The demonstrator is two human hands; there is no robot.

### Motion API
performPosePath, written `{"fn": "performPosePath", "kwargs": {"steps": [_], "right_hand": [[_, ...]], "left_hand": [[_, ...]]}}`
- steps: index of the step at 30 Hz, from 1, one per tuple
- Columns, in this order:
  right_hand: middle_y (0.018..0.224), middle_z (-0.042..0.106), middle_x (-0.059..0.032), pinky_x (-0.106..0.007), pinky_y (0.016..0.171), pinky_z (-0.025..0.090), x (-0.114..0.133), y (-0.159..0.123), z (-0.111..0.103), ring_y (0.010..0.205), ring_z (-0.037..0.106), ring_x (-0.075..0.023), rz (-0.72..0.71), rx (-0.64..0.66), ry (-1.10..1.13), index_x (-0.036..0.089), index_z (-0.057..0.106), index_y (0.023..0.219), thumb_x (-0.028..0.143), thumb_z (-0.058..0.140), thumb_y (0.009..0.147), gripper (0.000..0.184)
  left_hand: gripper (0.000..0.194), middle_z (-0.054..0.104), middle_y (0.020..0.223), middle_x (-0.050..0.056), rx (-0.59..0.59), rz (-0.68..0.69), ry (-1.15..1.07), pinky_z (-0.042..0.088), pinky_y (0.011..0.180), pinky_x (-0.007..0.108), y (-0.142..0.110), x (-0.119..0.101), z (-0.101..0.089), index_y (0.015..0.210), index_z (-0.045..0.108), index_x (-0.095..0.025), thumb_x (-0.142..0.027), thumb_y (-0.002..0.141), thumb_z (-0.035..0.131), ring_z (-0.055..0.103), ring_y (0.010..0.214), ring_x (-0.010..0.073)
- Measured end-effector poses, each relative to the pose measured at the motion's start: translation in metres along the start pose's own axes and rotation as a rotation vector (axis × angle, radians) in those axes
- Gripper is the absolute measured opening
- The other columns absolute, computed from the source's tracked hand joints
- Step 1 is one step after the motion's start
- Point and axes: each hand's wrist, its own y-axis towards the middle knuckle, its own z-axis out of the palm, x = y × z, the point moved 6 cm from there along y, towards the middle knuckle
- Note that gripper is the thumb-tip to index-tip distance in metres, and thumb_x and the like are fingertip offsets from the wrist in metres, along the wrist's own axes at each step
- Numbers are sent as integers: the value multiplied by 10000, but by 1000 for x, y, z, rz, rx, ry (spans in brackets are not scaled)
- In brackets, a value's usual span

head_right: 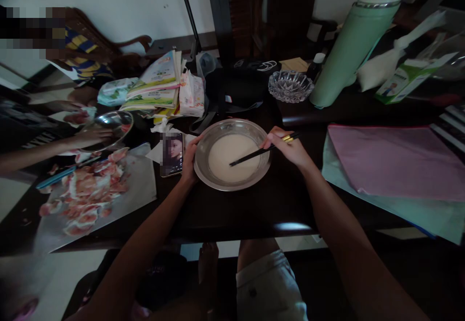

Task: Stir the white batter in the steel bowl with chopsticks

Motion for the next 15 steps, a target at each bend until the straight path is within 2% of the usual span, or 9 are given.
{"fn": "performPosePath", "kwargs": {"steps": [3, 8, 11, 15], "right_hand": [[805, 784, -40, -448, 830, 538, 1, 2, 4, 846, 693, -260, -19, 15, -78, 306, 771, 710, 690, 647, 870, 433], [689, 735, -31, -434, 836, 539, -6, 1, -22, 733, 691, -231, 13, -192, -14, 282, 707, 610, 651, 627, 907, 480], [629, 694, -29, -397, 764, 534, -6, 0, -20, 664, 671, -206, 11, -140, 67, 273, 684, 579, 626, 608, 934, 506], [729, 745, -39, -390, 785, 540, -2, 0, -2, 749, 697, -217, -16, -7, 19, 268, 747, 658, 637, 634, 911, 461]], "left_hand": [[499, 694, 1318, 79, 10, 14, -9, 463, 1111, 445, -1, -1, 2, 1180, 707, -244, -624, 859, 670, 618, 1267, 290], [471, 695, 1324, 67, -14, 21, -1, 458, 1115, 445, -1, -1, 2, 1153, 717, -258, -624, 861, 664, 602, 1288, 291], [499, 695, 1327, 67, -13, 27, 10, 442, 1134, 446, -2, -1, 2, 1151, 722, -257, -653, 856, 656, 592, 1297, 296], [544, 693, 1326, 80, -5, 38, 1, 437, 1137, 437, -2, -4, 2, 1173, 715, -226, -661, 850, 662, 600, 1285, 288]]}}
